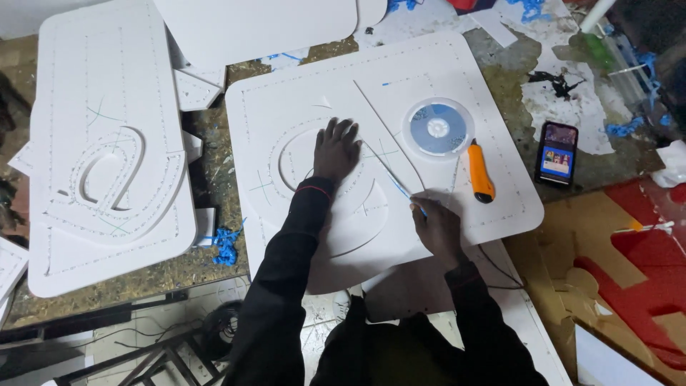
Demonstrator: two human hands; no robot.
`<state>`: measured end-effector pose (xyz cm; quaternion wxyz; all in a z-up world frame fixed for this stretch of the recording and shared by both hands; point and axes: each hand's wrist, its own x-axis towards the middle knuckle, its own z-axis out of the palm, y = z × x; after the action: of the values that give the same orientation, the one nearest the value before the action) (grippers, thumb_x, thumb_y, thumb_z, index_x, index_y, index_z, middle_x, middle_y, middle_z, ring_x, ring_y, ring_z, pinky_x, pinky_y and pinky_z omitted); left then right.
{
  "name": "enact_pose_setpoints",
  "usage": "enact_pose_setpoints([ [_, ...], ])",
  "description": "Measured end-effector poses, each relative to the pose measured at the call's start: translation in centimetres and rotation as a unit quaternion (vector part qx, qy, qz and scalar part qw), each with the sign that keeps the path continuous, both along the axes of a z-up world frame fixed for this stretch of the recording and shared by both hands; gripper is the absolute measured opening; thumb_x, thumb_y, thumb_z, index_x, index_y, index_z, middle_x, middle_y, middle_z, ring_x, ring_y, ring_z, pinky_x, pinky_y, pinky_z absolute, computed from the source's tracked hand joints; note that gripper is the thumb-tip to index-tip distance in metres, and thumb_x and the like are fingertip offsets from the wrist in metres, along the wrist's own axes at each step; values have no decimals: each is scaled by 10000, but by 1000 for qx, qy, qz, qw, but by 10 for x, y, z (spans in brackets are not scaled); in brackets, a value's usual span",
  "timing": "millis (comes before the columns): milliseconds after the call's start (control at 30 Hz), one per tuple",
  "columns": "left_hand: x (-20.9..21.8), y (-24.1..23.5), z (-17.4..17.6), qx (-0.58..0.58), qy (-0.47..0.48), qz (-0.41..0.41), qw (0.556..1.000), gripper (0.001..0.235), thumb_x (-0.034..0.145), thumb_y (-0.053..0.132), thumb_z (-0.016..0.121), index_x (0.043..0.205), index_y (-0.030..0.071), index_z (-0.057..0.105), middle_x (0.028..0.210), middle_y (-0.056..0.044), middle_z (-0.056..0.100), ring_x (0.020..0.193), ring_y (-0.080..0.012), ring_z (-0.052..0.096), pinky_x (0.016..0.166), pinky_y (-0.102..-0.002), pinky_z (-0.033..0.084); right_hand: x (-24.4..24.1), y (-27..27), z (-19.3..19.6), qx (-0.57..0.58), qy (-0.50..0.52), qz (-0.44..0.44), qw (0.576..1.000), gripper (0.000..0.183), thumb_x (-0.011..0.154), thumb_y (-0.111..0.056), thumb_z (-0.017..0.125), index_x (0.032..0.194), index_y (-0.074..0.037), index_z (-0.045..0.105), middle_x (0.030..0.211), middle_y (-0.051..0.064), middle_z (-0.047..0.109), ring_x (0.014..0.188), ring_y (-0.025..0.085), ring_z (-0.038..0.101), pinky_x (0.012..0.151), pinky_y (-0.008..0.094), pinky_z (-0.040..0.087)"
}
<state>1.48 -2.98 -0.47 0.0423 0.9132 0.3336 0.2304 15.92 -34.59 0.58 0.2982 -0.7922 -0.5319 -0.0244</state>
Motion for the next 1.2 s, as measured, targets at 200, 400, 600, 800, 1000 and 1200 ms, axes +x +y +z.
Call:
enact_pose_setpoints([
  [200,1,-43,-14,42,-45,-7,998,569,1083,367,637,1617,172,658,1617,-129,674,1553,-426,573,1183,-613,534,3,4,-4,46,-75,-6,996,63,1011,-351,833,1041,-296,825,909,-81,774,986,182,797,916,330,633],
  [400,-2,-67,-4,-61,-14,13,998,585,1206,406,428,1717,145,544,1816,-118,475,1634,-403,496,1344,-605,365,0,21,26,7,-86,-9,996,181,1024,-362,799,1129,-220,841,909,-2,777,878,253,810,785,417,657],
  [600,-3,-64,2,-83,-22,4,996,601,1213,397,421,1757,150,485,1849,-122,420,1666,-421,445,1359,-607,356,-19,69,43,30,-52,53,997,641,975,-310,825,1547,-70,668,1038,139,798,965,378,797,837,555,663],
  [800,4,-42,-25,-90,12,13,996,731,1146,496,448,1813,205,378,1896,-78,325,1695,-395,401,1351,-585,353,-17,98,14,15,-50,70,996,552,1091,-279,754,1606,-132,620,939,54,751,882,303,790,787,494,663],
  [1000,2,-50,-15,-60,31,15,998,656,1175,453,386,1794,242,432,1891,-25,350,1705,-360,392,1349,-570,330,2,97,7,37,57,111,991,342,1133,-190,662,1456,-225,769,1040,26,822,925,260,819,820,414,657],
  [1200,4,-51,-9,-85,46,22,995,697,1164,484,360,1824,261,364,1905,1,319,1715,-370,371,1360,-573,304,3,100,18,0,62,126,990,356,1123,-144,658,1455,-141,785,1080,83,812,1041,296,812,933,459,650],
])
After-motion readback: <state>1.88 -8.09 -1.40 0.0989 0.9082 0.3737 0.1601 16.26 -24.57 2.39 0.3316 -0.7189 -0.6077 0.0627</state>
